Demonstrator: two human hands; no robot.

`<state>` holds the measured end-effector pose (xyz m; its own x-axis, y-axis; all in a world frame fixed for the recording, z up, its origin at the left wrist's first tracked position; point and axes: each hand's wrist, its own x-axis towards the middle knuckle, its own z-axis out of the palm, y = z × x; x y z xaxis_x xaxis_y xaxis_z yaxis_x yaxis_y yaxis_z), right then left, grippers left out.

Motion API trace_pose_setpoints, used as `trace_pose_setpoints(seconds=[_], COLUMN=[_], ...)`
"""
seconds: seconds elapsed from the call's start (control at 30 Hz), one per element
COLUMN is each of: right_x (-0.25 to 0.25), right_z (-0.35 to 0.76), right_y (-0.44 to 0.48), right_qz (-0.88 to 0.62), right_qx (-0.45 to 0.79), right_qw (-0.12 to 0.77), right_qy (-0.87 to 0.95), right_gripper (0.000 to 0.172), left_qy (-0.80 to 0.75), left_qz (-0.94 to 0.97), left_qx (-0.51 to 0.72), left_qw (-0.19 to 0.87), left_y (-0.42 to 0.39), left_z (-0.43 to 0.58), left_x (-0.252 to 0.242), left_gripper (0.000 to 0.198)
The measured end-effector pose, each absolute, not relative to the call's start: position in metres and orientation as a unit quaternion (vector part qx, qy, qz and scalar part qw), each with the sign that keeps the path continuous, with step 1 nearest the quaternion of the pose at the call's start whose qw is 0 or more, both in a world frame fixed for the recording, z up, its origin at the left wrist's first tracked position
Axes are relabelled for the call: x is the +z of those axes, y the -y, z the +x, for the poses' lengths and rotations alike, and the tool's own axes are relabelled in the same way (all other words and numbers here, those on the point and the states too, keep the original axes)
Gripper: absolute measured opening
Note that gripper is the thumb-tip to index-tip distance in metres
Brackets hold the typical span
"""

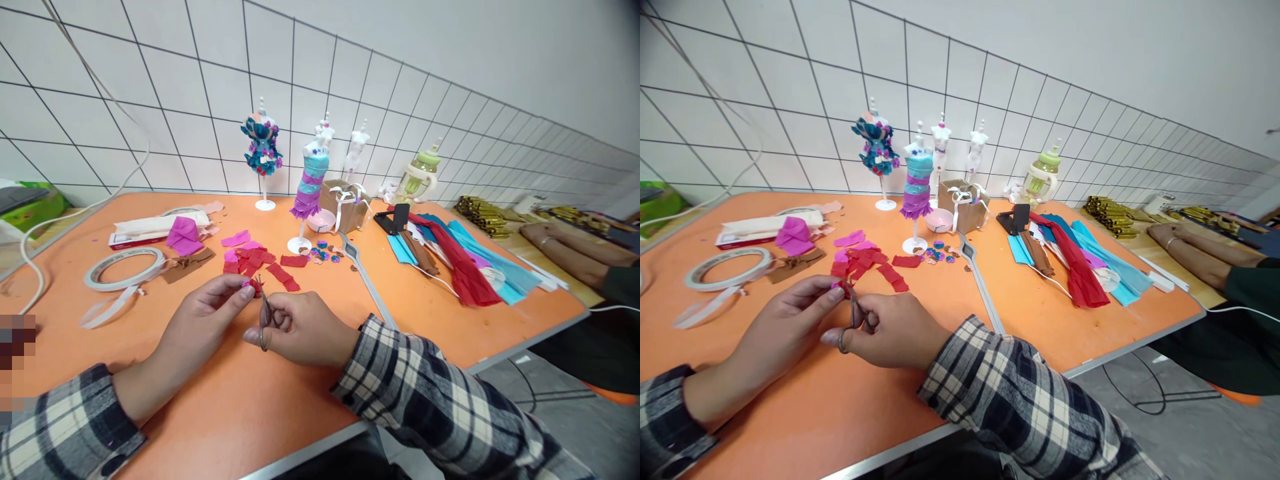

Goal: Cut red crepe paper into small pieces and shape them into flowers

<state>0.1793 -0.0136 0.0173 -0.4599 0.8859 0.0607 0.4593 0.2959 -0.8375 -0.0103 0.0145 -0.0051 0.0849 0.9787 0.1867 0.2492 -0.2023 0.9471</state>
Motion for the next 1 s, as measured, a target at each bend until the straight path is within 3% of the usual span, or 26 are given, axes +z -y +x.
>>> trace_pose_setpoints(seconds=[1.0], right_x=[0.0176], right_z=[0.1789], right_y=[0.0135], right_qz=[-0.437], right_qx=[0.39], right_qw=[0.276], right_qy=[0.762], right_gripper=[0.041], left_qy=[-0.497], left_qz=[0.631], left_qx=[0.453], left_qw=[0.386], left_y=[-0.0138], left_z=[-0.0087], left_x=[-0.0027], left_gripper=[0.05])
